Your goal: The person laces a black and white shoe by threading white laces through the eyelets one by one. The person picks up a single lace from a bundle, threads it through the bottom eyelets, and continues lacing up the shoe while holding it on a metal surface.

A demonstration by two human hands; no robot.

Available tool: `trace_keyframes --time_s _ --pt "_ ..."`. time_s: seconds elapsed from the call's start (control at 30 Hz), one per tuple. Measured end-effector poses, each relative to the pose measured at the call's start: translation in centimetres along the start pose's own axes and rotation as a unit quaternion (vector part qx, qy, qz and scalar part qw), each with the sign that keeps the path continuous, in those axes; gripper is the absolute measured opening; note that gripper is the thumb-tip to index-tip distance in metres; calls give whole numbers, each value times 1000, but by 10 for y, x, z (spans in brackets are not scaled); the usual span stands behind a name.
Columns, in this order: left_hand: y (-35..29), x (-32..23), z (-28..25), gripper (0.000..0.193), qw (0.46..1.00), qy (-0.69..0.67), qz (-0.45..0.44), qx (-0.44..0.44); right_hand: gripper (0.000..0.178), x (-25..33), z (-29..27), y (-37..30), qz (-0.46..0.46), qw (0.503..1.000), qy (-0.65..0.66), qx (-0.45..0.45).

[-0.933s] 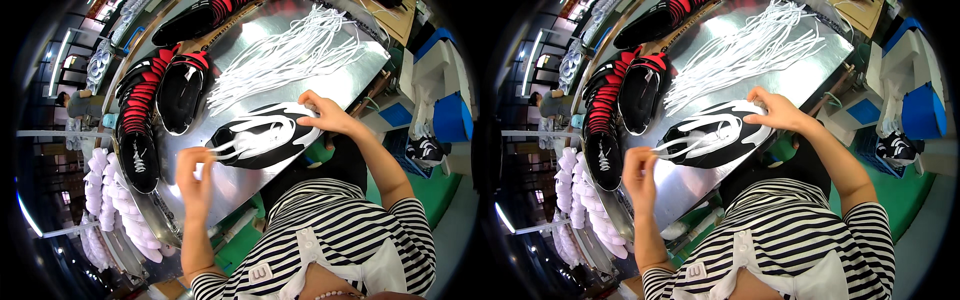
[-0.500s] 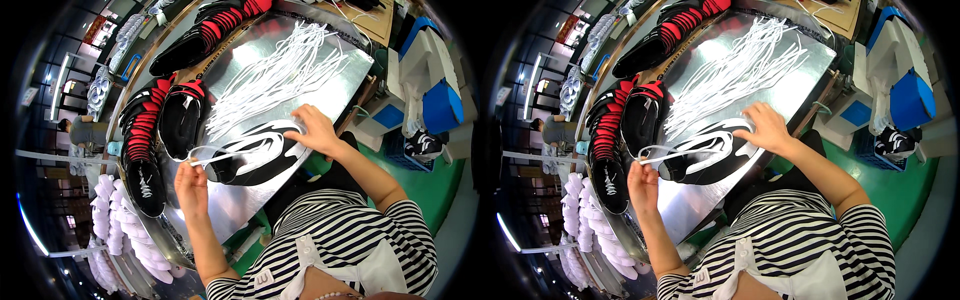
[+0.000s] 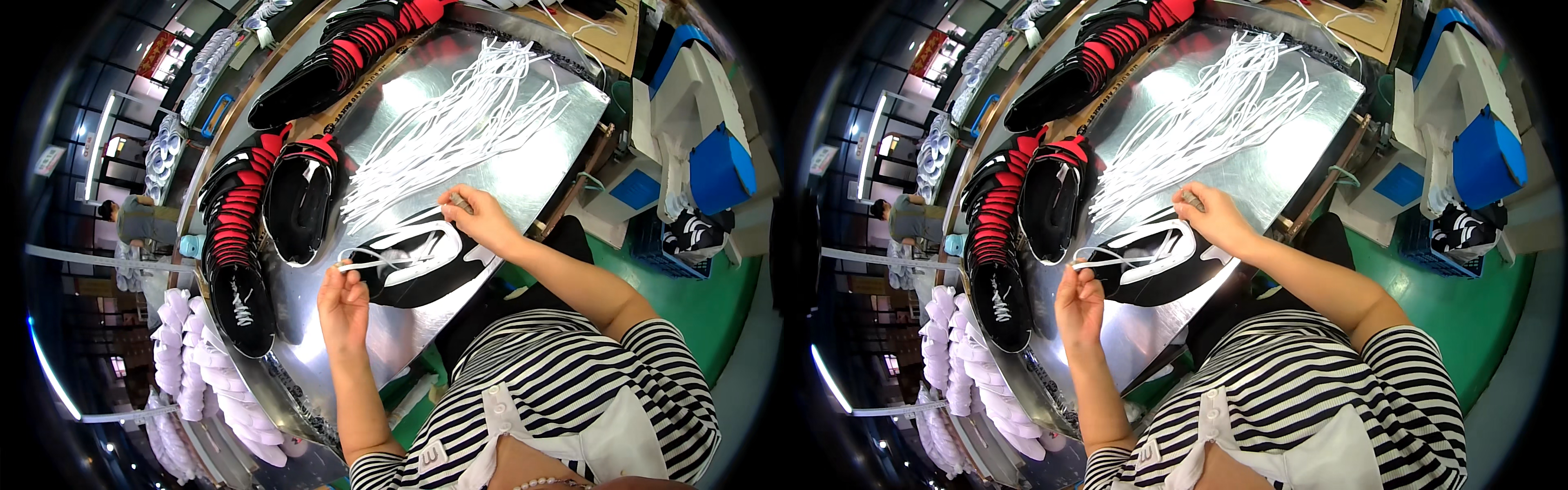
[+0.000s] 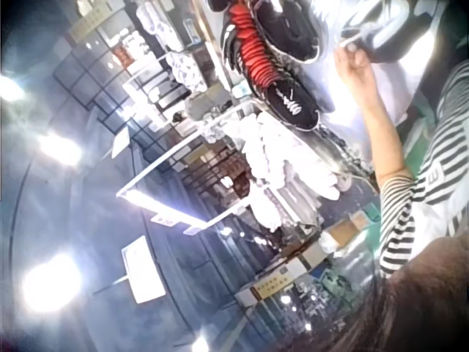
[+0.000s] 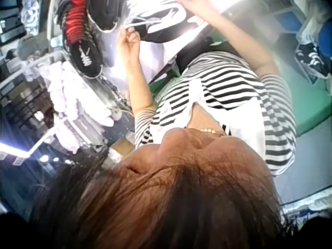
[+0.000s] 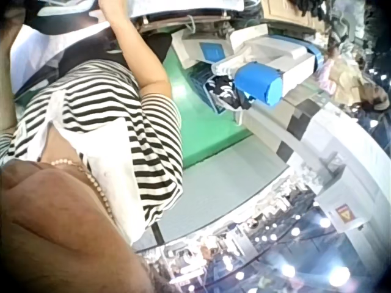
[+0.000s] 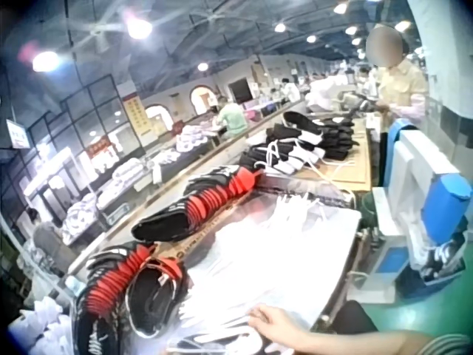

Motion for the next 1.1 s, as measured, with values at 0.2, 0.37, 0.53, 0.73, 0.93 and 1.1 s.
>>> trace_keyframes --time_s 0.2,0.37,0.53,0.73,0.93,1.1 --pt "-3 -131 -78 10 975 -158 157 2 16 4 -2 -8 35 988 -146 -30" --pt "-80 -302 -239 23 943 -103 290 -126 18 9 5 -7 -32 980 -191 -53" --pt "-193 -426 -264 22 894 -22 407 -188 19 10 18 -4 -42 986 -160 -23" --pt "-32 -57 76 6 878 451 53 149 17 -26 6 7 110 975 165 99" --pt "16 1 146 4 698 692 41 178 22 12 -39 -13 24 966 226 125" --pt "35 54 137 3 703 681 48 199 23 26 21 -32 -62 980 97 165"
Point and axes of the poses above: each hand's wrist, its own y-axis towards the middle knuckle, its own z-axis out of the palm, x = y × z, the point moved 9 cm from there along y, towards the middle knuckle, and after that the axes turned 11 degrees about x, right-handed, at the moved point
